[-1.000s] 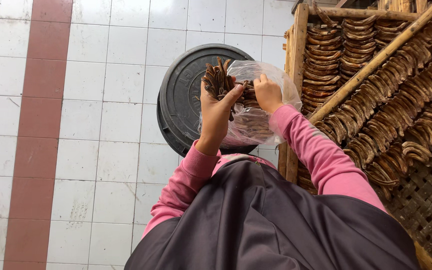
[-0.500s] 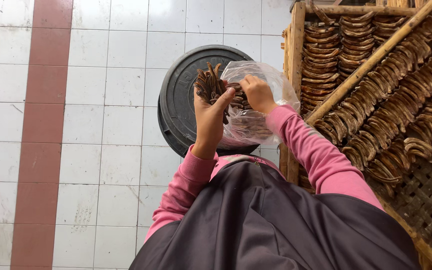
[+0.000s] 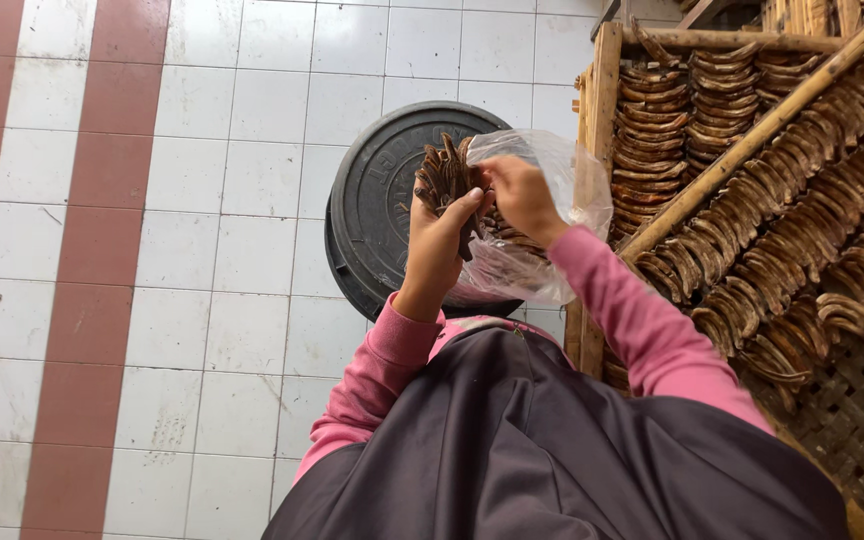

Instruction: The person picks up dried banana slices from a bamboo tray by hand and places them into a clear plastic bag.

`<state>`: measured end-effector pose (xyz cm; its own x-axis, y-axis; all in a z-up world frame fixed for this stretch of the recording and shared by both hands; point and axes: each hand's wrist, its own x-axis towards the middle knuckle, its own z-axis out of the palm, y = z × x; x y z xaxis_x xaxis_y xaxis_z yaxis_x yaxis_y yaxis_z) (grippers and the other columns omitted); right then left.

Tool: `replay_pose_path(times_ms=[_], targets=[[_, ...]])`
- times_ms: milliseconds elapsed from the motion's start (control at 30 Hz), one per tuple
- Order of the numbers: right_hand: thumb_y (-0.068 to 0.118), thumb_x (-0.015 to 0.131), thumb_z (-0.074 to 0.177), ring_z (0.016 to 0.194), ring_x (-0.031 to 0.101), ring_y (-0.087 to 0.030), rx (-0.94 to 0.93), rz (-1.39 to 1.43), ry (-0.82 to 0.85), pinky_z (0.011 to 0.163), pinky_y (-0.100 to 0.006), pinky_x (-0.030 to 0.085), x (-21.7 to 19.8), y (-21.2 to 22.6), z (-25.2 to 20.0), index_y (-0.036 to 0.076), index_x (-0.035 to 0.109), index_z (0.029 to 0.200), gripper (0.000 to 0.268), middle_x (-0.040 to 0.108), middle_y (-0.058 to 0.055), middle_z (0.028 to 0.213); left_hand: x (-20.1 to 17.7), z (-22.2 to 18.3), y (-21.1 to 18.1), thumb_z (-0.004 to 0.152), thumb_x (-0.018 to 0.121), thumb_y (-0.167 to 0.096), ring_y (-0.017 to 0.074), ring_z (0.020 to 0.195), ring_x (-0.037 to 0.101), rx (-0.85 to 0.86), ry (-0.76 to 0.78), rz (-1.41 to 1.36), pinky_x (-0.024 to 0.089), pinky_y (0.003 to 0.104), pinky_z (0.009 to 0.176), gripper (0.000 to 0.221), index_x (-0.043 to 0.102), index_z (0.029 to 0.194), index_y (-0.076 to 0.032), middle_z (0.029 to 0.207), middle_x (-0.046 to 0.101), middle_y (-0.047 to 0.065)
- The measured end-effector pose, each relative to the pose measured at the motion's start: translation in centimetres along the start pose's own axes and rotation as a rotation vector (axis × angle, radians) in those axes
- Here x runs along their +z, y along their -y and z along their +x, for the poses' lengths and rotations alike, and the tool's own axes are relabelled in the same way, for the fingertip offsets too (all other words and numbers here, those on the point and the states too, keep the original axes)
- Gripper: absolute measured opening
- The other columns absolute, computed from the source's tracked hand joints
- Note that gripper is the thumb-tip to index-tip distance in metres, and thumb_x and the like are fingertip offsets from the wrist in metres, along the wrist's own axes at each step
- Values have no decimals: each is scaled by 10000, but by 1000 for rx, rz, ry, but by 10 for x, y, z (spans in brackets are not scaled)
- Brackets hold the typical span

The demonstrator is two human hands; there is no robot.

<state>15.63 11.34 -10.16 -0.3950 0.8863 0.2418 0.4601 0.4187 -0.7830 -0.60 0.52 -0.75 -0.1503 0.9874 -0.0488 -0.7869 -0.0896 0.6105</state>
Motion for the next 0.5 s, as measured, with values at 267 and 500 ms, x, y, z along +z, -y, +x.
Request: replay_pose_path(times_ms=[267, 500], targets=[[-45, 689, 982, 994, 654, -73, 73, 702, 149, 902, -230, 579, -74, 95, -14, 6, 597, 1240, 279, 694, -64, 1222, 9, 21, 35, 965, 653, 79, 199, 1066, 687, 58, -32, -81, 577, 341, 942, 321, 591, 1272, 8, 1205, 688, 135], [-25, 723, 949, 873, 674, -96, 154, 331, 43, 799, -245, 577, -77, 69, -4, 0, 693, 1074, 132, 722, -54, 970, 5, 22, 28, 984, 641, 92, 205, 1054, 680, 77, -123, -175, 590, 350, 953, 259, 608, 1235, 36, 1186, 670, 129]])
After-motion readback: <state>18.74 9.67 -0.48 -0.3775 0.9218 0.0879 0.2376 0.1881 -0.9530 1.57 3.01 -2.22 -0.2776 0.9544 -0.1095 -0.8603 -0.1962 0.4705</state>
